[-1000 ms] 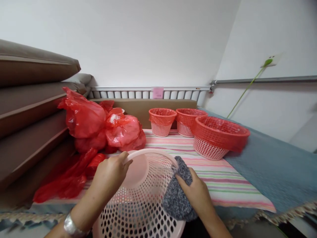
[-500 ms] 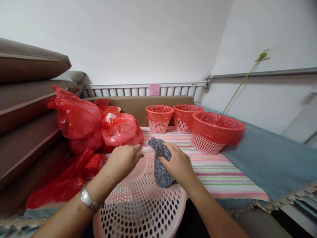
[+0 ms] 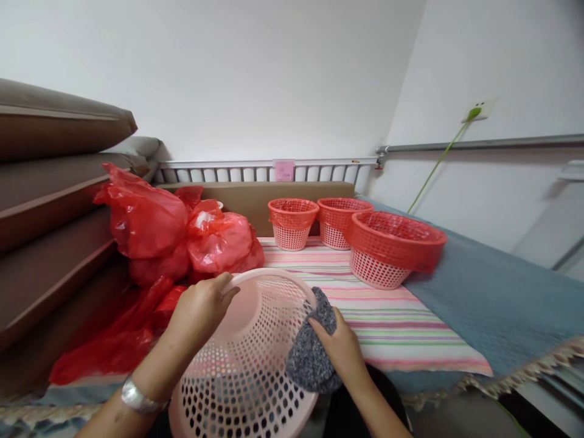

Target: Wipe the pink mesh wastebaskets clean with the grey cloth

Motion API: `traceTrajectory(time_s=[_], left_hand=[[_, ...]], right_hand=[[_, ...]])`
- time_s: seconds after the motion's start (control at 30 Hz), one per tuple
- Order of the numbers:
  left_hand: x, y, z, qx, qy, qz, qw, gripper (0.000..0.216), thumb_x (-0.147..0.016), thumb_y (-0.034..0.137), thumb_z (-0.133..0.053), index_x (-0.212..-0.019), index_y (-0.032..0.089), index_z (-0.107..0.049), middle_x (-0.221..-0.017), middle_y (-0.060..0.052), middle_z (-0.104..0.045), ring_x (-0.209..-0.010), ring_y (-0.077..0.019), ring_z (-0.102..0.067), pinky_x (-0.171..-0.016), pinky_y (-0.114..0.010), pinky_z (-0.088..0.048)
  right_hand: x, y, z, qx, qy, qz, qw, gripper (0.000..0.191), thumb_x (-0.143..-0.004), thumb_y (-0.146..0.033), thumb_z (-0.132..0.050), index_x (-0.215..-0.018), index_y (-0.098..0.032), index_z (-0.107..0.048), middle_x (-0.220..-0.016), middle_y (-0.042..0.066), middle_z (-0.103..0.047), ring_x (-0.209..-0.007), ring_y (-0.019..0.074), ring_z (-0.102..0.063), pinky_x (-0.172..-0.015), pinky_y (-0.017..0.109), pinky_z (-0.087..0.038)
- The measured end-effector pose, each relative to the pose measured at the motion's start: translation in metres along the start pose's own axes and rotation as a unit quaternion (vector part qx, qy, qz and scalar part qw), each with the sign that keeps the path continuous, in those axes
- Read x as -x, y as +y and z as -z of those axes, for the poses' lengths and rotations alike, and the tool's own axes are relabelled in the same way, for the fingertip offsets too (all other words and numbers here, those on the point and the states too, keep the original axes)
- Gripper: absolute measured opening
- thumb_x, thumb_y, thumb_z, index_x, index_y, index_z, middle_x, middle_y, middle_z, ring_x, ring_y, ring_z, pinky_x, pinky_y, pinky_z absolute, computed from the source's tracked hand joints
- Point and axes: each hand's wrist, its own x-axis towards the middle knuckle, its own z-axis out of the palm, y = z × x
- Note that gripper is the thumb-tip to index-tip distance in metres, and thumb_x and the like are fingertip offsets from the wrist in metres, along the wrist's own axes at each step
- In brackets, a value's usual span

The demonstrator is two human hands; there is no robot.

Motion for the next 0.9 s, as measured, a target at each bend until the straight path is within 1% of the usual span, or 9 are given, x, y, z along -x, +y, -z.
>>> traceTrajectory(time_s=[0.13,0.23,0.33,0.4,0.5,0.63,0.7,0.8,0.9], left_hand=[[0.016,-0.016,-0.002,0.060,0.011,0.009,0.998,0.027,-0.093,0.039,-0.040,-0.089,0.021,-0.061,-0.083,-0.005,-0.073,-0.075,-0.0202,-0.068,-0.063,-0.024,-0.041],[0.027,-0.031,-0.007,0.110,0.053,0.016,0.992,0.027,-0.092,0.041,-0.043,-0.094,0.023,-0.063,-0.079,-0.002,-0.071,-0.071,-0.0169,-0.066,-0.065,-0.023,-0.043],[0.026,-0.043,-0.017,0.181,0.119,0.016,0.976,0.028,-0.090,0.042,-0.047,-0.099,0.022,-0.064,-0.078,-0.001,-0.071,-0.070,-0.0153,-0.065,-0.067,-0.022,-0.046],[0.018,-0.049,-0.031,0.234,0.155,0.007,0.960,0.028,-0.088,0.041,-0.049,-0.101,0.020,-0.064,-0.085,-0.002,-0.072,-0.076,-0.0161,-0.066,-0.072,-0.023,-0.048],[0.007,-0.057,-0.068,0.298,0.158,0.007,0.941,0.025,-0.087,0.034,-0.049,-0.103,0.019,-0.062,-0.097,-0.006,-0.072,-0.090,-0.0190,-0.066,-0.083,-0.027,-0.050],[0.012,-0.070,-0.135,0.354,0.107,0.059,0.927,0.029,-0.087,0.034,-0.049,-0.111,0.019,-0.057,-0.113,-0.010,-0.067,-0.107,-0.0233,-0.061,-0.095,-0.038,-0.047],[0.022,-0.077,-0.168,0.385,0.083,0.117,0.912,0.039,-0.084,0.038,-0.051,-0.117,0.017,-0.053,-0.116,-0.013,-0.065,-0.108,-0.0270,-0.061,-0.090,-0.041,-0.051],[0.034,-0.085,-0.210,0.473,-0.008,0.127,0.872,0.040,-0.082,0.044,-0.052,-0.112,0.018,-0.058,-0.113,-0.012,-0.068,-0.108,-0.0292,-0.062,-0.094,-0.043,-0.050],[0.039,-0.088,-0.244,0.555,-0.081,0.114,0.820,0.043,-0.077,0.048,-0.056,-0.109,0.020,-0.061,-0.120,-0.012,-0.066,-0.117,-0.0297,-0.057,-0.104,-0.040,-0.042]], right_hand=[[0.015,0.011,-0.012,-0.057,-0.006,0.002,0.998,0.044,-0.078,-0.051,-0.055,-0.111,-0.021,-0.054,-0.103,0.009,-0.069,-0.096,0.0262,-0.065,-0.082,0.036,-0.049],[0.019,0.003,-0.008,-0.081,0.010,0.037,0.996,0.042,-0.080,-0.051,-0.055,-0.110,-0.021,-0.054,-0.105,0.009,-0.068,-0.097,0.0253,-0.064,-0.085,0.035,-0.048],[0.009,-0.012,0.004,-0.082,0.076,0.090,0.990,0.042,-0.080,-0.051,-0.056,-0.110,-0.021,-0.055,-0.105,0.010,-0.068,-0.096,0.0255,-0.064,-0.086,0.036,-0.048],[-0.002,-0.017,0.006,-0.067,0.128,0.119,0.982,0.045,-0.080,-0.050,-0.057,-0.114,-0.021,-0.053,-0.109,0.011,-0.066,-0.100,0.0260,-0.062,-0.089,0.037,-0.046],[-0.017,-0.008,-0.007,-0.032,0.156,0.152,0.975,0.046,-0.081,-0.051,-0.054,-0.116,-0.020,-0.052,-0.113,0.012,-0.064,-0.105,0.0267,-0.060,-0.091,0.039,-0.045],[-0.030,0.028,-0.031,0.007,0.086,0.118,0.989,0.051,-0.081,-0.053,-0.050,-0.117,-0.018,-0.051,-0.117,0.014,-0.062,-0.108,0.0289,-0.059,-0.090,0.043,-0.047],[-0.031,0.051,-0.033,0.017,0.052,0.074,0.996,0.055,-0.078,-0.054,-0.050,-0.120,-0.018,-0.049,-0.121,0.014,-0.060,-0.112,0.0299,-0.057,-0.093,0.045,-0.046],[-0.014,0.085,-0.025,0.024,0.030,0.020,0.999,0.059,-0.072,-0.056,-0.053,-0.118,-0.019,-0.049,-0.124,0.015,-0.059,-0.118,0.0314,-0.053,-0.099,0.046,-0.042],[0.026,0.108,-0.021,0.027,0.031,-0.026,0.999,0.051,-0.066,-0.053,-0.057,-0.109,-0.026,-0.053,-0.115,0.011,-0.065,-0.111,0.0321,-0.058,-0.095,0.043,-0.047]])
